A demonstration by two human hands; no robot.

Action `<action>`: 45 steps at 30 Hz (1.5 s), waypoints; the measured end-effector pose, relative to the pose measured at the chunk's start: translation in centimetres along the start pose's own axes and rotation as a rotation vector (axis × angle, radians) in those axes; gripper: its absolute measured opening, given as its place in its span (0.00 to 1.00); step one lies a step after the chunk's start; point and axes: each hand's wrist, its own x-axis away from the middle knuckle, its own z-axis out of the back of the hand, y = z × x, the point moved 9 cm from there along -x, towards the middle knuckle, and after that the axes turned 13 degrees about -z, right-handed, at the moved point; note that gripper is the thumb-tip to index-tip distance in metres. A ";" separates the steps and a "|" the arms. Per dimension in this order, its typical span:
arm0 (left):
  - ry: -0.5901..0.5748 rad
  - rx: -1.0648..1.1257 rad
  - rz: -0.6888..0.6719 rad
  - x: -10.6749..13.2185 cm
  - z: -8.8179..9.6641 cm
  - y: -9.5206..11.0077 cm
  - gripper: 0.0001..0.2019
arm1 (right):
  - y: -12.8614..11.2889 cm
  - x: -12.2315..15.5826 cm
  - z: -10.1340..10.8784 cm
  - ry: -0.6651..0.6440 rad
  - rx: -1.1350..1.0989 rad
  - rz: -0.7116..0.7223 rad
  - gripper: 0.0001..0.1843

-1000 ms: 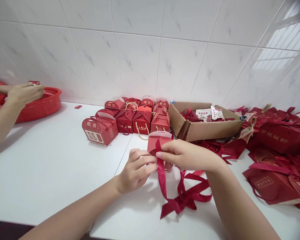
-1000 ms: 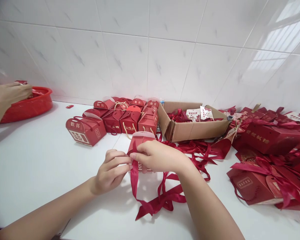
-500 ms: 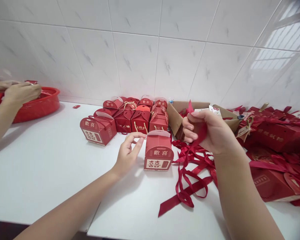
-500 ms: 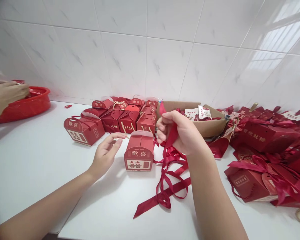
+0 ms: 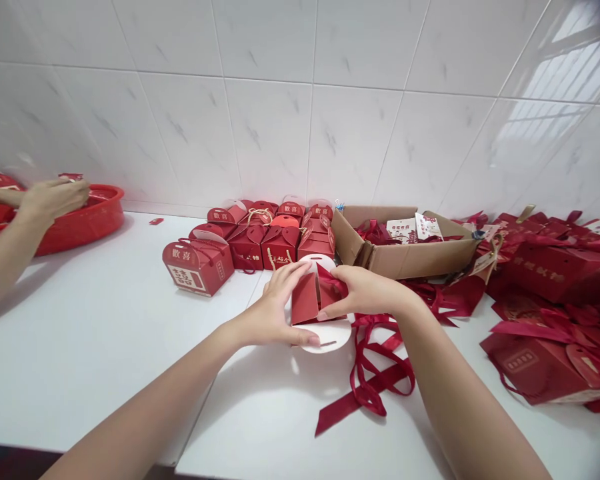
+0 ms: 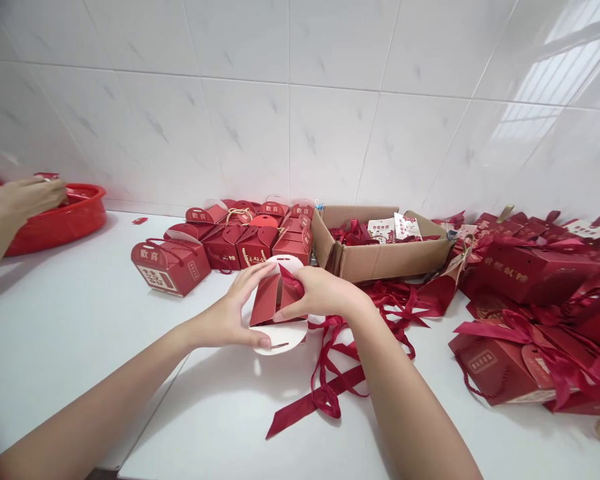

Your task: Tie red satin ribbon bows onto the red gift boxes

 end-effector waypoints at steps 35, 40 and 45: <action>0.171 0.028 -0.522 2.1 0.1 4.2 0.47 | -0.5 5.9 0.5 -0.027 0.259 -0.104 0.18; 0.179 0.006 -0.591 2.2 -0.1 5.1 0.43 | -1.9 7.1 0.9 0.027 0.258 -0.012 0.16; 0.199 -0.031 -0.652 2.6 -0.4 5.4 0.43 | -5.5 8.2 1.1 0.218 0.235 0.281 0.12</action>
